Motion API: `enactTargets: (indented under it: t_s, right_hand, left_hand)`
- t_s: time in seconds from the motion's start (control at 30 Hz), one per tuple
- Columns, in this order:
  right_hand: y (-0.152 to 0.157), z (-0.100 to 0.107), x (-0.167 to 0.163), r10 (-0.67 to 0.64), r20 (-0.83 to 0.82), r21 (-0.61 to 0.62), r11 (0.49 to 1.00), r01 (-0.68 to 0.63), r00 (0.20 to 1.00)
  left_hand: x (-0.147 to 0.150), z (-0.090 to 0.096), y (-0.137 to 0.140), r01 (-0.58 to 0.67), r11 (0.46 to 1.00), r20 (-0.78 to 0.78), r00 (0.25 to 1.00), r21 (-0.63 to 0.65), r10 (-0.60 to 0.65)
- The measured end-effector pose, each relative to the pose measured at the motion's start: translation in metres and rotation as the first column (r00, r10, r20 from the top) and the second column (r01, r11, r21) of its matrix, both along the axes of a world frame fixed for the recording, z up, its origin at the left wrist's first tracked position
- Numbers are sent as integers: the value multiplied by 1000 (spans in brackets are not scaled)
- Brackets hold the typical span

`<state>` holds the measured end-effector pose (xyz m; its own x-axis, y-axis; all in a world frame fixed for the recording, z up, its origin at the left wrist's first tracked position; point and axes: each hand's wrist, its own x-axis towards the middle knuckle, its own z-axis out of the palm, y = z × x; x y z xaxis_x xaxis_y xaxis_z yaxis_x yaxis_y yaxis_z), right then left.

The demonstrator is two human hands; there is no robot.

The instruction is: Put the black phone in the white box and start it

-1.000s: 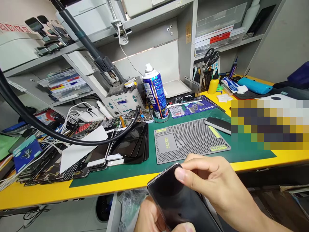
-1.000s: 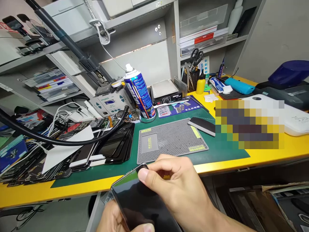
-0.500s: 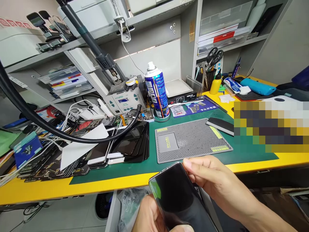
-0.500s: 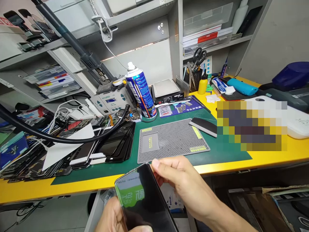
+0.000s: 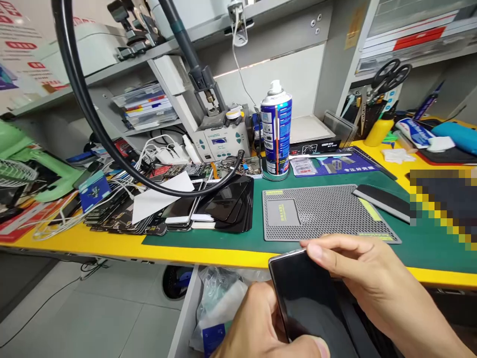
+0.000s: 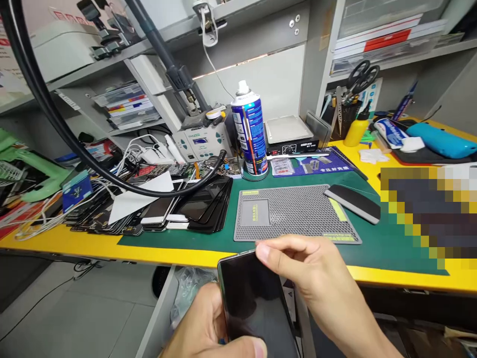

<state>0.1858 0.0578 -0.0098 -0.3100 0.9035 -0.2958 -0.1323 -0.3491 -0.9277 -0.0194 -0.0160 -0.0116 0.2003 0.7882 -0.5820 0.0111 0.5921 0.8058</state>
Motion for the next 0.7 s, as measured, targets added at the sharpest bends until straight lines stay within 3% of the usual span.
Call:
enactTargets:
  t_s: [0.37,0.7]
  right_hand:
    - [0,-1,-4,12,-57,-89,996,-17,998]
    - [8,4,-2,141,-195,-14,989,-147,970]
  left_hand:
    - [2,16,3,-4,1000,-23,1000,-24,4]
    - [-13,-2,10,74,996,47,996,58,-77]
